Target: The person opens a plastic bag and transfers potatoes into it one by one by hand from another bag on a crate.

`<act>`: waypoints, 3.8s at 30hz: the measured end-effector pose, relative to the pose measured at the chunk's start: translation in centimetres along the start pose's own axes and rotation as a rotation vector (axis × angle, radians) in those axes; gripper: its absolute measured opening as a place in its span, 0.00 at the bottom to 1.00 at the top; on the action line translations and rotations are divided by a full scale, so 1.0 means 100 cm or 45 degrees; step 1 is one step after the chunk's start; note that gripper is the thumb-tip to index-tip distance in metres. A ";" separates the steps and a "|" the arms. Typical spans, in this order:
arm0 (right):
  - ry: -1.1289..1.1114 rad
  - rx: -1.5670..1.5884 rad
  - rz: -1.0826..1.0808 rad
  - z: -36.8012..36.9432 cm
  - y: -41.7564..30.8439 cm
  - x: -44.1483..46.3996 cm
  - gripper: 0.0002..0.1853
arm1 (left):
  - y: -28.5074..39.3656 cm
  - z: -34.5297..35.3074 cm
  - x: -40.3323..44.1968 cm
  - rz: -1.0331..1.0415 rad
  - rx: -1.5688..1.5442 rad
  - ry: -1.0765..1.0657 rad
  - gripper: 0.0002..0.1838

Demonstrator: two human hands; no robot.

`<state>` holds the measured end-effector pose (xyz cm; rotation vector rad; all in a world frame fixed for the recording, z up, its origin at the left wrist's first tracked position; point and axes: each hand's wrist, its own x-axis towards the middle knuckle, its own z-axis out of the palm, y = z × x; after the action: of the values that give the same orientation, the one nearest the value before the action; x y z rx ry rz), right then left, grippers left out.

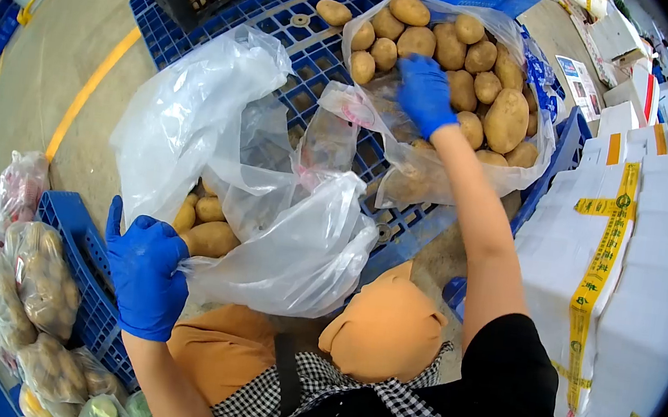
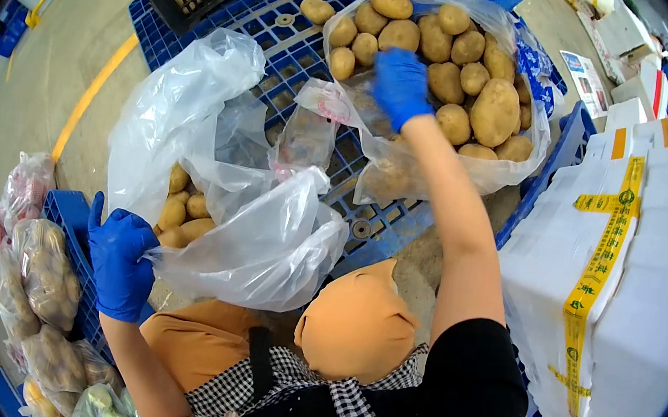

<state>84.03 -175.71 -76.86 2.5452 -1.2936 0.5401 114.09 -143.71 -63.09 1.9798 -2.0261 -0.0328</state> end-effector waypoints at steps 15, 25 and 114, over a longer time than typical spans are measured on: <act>-0.756 1.418 0.174 -0.070 -0.066 0.047 0.33 | 0.005 0.004 0.011 -0.014 0.067 -0.038 0.10; -0.092 0.005 0.301 0.050 0.047 0.061 0.29 | 0.006 0.007 0.005 0.009 0.031 0.001 0.10; 0.126 1.023 0.624 0.080 0.032 0.003 0.34 | -0.005 -0.001 -0.002 -0.041 0.131 -0.001 0.08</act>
<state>83.37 -180.71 -83.79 2.6710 -1.9727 1.5291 114.55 -143.52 -63.15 2.0741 -2.0343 0.0650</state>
